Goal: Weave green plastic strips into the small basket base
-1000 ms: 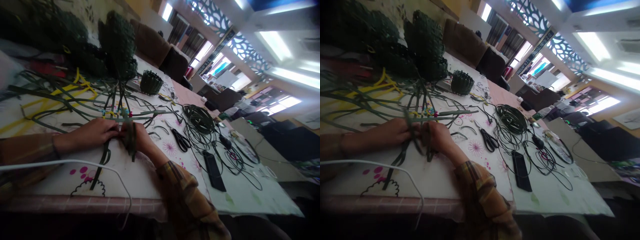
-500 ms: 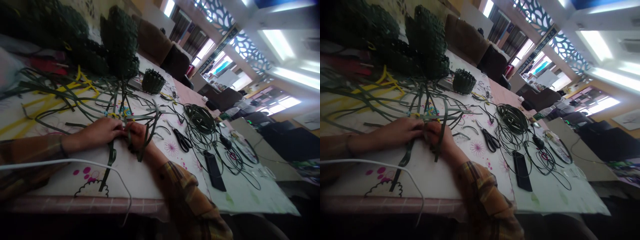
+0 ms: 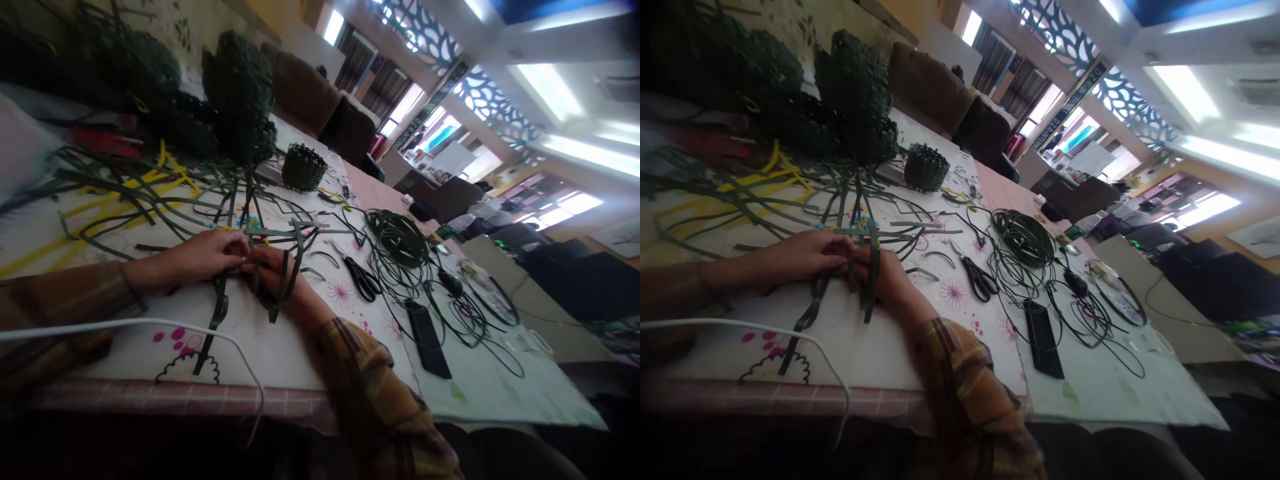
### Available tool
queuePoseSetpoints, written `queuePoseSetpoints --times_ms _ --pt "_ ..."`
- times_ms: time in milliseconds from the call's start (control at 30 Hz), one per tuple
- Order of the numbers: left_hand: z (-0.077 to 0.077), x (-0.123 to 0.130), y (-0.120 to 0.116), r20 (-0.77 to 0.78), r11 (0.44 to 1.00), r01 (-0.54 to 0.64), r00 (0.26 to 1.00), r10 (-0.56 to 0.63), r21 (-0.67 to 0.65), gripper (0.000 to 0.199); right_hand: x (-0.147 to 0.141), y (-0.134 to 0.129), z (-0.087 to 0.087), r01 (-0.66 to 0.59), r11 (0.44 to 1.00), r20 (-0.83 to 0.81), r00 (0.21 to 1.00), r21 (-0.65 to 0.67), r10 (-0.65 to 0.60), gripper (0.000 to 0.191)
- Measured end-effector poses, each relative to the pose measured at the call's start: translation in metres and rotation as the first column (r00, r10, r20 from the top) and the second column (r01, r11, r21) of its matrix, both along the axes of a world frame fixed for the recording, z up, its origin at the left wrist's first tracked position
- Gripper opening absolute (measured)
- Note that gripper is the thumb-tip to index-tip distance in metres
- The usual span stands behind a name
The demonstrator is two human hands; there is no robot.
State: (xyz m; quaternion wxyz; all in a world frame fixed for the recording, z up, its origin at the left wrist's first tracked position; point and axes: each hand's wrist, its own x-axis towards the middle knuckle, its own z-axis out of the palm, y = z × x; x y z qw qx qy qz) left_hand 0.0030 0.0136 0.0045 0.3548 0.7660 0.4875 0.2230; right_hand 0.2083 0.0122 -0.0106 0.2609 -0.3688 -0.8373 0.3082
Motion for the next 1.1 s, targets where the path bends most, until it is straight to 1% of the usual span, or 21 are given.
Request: queuePoseSetpoints --times_ms 67,133,200,300,367,467,533,600,700,767,833,900,933,1000,1100 --pt "0.001 -0.003 -0.002 0.119 0.999 -0.012 0.993 0.018 -0.047 0.036 0.001 0.001 0.004 0.056 0.991 -0.087 0.994 -0.122 -0.067 0.016" --pt "0.003 -0.005 -0.005 0.135 1.0 -0.019 0.991 0.021 -0.015 0.036 0.001 0.003 0.007 0.128 0.973 -0.096 0.984 -0.19 -0.148 0.015" --pt "0.006 -0.006 -0.007 0.074 0.997 -0.001 0.997 -0.005 0.081 0.032 -0.002 0.005 0.01 0.151 0.969 -0.041 0.986 -0.194 -0.162 0.01" --pt "0.007 -0.006 -0.007 -0.007 0.975 0.052 0.999 -0.052 0.215 0.028 -0.005 0.009 0.011 0.096 0.978 0.03 0.995 -0.183 -0.092 0.007" --pt "0.006 -0.006 -0.007 -0.023 0.962 0.085 0.996 -0.082 0.258 0.027 -0.006 0.012 0.01 0.053 0.98 0.054 0.998 -0.193 -0.043 0.007" --pt "0.003 -0.007 -0.006 -0.038 0.958 0.107 0.994 -0.101 0.267 0.025 -0.006 0.012 0.008 0.042 0.975 0.071 0.997 -0.217 -0.027 0.006" --pt "0.001 -0.008 -0.006 -0.046 0.964 0.105 0.994 -0.097 0.245 0.026 -0.005 0.011 0.005 0.085 0.971 0.05 0.996 -0.225 -0.075 0.003" --pt "0.0 -0.008 -0.007 -0.04 0.968 0.105 0.994 -0.098 0.23 0.028 -0.005 0.01 0.003 0.129 0.959 0.002 0.991 -0.251 -0.133 0.005" --pt "0.0 -0.007 -0.009 -0.012 0.953 0.142 0.989 -0.145 0.266 0.025 -0.004 0.011 -0.001 0.146 0.943 -0.065 0.983 -0.298 -0.172 0.011" --pt "0.001 -0.007 -0.011 0.002 0.936 0.168 0.984 -0.177 0.31 0.024 -0.003 0.012 0.0 0.126 0.948 -0.079 0.985 -0.292 -0.155 0.01" --pt "0.002 -0.007 -0.013 0.013 0.928 0.159 0.985 -0.173 0.336 0.024 -0.003 0.012 0.002 0.069 0.963 -0.067 0.994 -0.262 -0.089 0.007" --pt "0.002 -0.008 -0.015 0.015 0.931 0.142 0.988 -0.156 0.337 0.024 -0.003 0.01 0.006 0.012 0.969 -0.02 1.0 -0.247 -0.017 0.007" --pt "0.002 -0.008 -0.015 0.012 0.933 0.14 0.988 -0.152 0.333 0.024 -0.004 0.009 0.007 0.005 0.97 0.011 1.0 -0.244 -0.002 0.007" --pt "0.002 -0.008 -0.015 -0.005 0.934 0.147 0.988 -0.154 0.325 0.023 -0.005 0.008 0.008 0.044 0.971 0.053 0.998 -0.236 -0.033 0.007" --pt "-0.003 -0.01 -0.013 -0.003 0.933 0.144 0.988 -0.152 0.33 0.025 -0.005 0.006 0.006 0.119 0.969 0.017 0.993 -0.215 -0.118 0.008"
